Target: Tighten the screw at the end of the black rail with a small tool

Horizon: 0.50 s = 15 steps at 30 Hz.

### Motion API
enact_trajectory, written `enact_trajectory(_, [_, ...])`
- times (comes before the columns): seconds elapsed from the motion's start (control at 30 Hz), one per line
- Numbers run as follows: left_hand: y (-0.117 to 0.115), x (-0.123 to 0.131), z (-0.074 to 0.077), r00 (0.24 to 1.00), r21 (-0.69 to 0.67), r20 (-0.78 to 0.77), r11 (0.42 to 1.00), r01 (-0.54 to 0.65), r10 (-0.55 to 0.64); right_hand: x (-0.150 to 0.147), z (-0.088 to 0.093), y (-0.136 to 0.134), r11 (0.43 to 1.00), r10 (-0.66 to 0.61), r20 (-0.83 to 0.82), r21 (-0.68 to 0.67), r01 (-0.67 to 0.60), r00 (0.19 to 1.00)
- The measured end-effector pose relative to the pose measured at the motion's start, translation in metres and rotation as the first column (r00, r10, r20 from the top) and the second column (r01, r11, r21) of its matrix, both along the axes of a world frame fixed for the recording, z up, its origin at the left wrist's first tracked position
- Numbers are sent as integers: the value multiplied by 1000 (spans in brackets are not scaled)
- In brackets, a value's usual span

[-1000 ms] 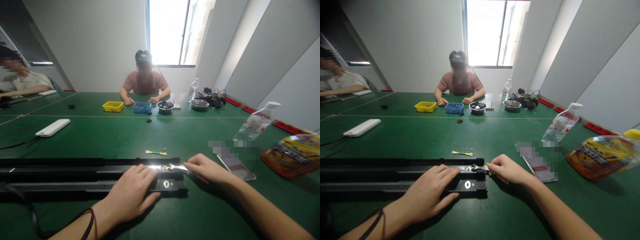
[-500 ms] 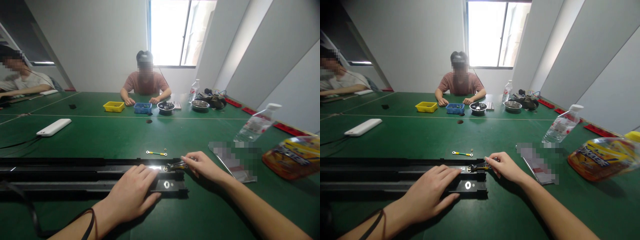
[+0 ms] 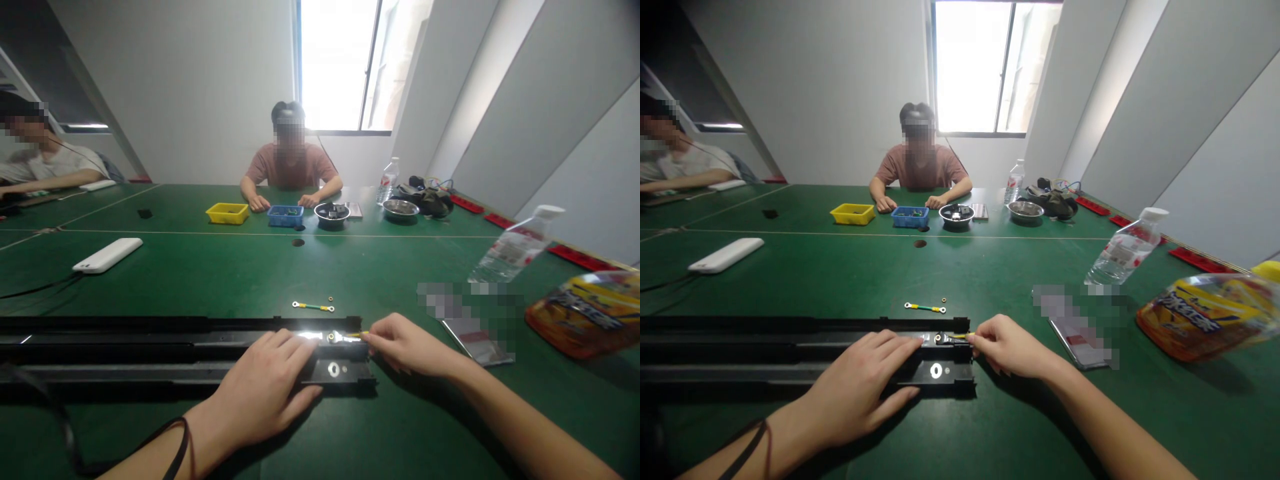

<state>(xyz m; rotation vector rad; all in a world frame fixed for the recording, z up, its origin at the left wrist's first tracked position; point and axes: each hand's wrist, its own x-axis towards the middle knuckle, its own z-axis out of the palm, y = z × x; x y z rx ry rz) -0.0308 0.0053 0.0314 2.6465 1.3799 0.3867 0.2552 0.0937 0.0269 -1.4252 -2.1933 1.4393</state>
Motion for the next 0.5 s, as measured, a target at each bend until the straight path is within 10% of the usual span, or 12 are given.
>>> enact_trajectory(0.5, [-1,0,2,1000,-27,-19,1000,-6,6,5,7,0,994,41,-28,-95,-43,999])
